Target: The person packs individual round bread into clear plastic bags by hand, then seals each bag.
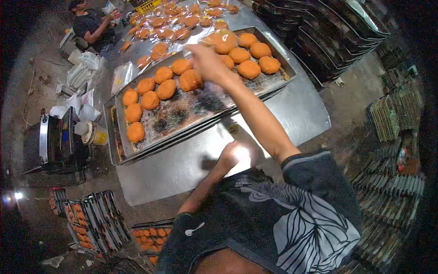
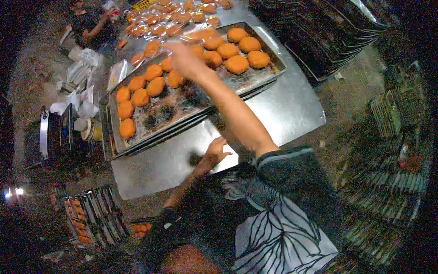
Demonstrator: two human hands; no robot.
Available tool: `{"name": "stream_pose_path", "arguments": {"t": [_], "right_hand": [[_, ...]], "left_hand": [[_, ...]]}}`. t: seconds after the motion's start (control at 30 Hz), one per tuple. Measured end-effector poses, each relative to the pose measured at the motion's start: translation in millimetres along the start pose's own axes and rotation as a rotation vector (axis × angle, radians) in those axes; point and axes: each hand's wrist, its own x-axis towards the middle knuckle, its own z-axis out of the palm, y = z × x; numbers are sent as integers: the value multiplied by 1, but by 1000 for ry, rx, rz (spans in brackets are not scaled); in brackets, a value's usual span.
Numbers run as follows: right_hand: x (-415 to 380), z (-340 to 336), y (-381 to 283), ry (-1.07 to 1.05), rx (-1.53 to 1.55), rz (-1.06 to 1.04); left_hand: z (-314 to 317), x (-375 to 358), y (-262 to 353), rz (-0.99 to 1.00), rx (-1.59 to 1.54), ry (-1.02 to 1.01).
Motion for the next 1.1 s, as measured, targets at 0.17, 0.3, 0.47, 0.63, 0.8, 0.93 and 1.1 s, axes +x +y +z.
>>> {"name": "stream_pose_path", "arguments": {"t": [0.17, 0.3, 0.47, 0.63, 0.8, 0.93, 1.1], "right_hand": [[-161, -11, 46, -662, 414, 211], [-297, -38, 87, -743, 483, 419], [-316, -25, 117, -670, 337, 364], [-298, -9, 99, -367, 390, 371], [-300, -11, 65, -219, 10, 561], [-205, -1, 38, -102, 1371, 1392], [-123, 53, -15, 15, 1740, 741]], "left_hand": [[42, -9, -78, 170, 37, -134], [16, 1, -37, -1, 147, -285], [13, 11, -61, -239, -131, -304], [-18, 24, 7, -414, -274, -215], [-12, 20, 14, -441, -430, -71], [-50, 27, 35, -178, -271, 439], [-123, 36, 49, -385, -1369, 800]]}}
